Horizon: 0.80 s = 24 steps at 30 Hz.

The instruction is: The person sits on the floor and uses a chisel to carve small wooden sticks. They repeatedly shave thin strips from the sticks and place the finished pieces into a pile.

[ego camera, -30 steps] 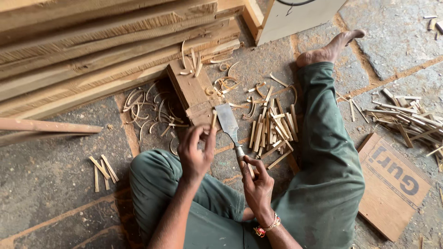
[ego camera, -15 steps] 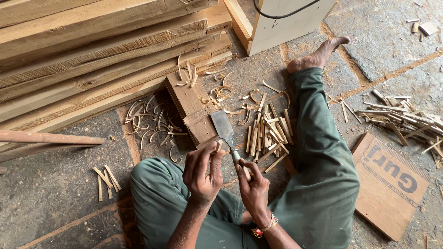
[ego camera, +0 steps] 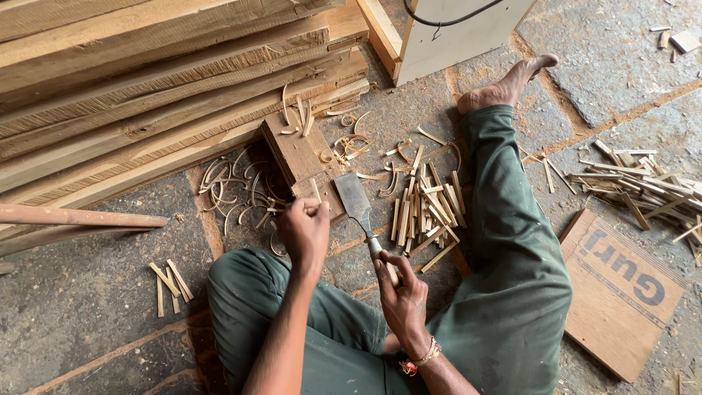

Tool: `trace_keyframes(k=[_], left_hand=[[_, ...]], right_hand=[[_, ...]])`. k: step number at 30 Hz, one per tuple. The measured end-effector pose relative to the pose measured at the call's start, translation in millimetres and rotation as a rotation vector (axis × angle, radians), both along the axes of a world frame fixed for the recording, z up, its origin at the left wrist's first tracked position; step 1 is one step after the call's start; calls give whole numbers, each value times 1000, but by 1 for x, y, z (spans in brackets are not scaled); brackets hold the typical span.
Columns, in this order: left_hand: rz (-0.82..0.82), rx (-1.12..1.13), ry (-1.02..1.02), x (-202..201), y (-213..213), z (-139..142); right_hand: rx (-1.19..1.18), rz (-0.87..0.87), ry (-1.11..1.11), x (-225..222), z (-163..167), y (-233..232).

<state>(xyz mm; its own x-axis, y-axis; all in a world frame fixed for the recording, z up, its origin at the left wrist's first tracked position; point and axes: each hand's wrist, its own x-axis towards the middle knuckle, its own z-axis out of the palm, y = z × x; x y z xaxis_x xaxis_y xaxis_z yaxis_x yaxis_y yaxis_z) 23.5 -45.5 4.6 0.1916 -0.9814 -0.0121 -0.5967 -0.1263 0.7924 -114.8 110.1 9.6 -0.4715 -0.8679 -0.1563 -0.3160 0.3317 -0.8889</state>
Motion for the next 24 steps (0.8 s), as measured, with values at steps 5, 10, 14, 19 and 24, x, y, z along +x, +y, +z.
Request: trace_keyframes(k=[5, 10, 14, 19, 24], left_hand=[[-1, 175, -164, 2, -33, -18], [30, 124, -98, 2, -39, -20], [29, 213, 0, 5, -42, -15], [53, -14, 35, 11, -38, 4], [-551, -674, 107, -5, -6, 16]], right_hand=[[-23, -3, -9, 0, -3, 1], [-11, -10, 12, 0, -1, 0], [-19, -11, 28, -2, 3, 0], [-12, -34, 35, -5, 16, -3], [-115, 60, 15, -7, 53, 10]])
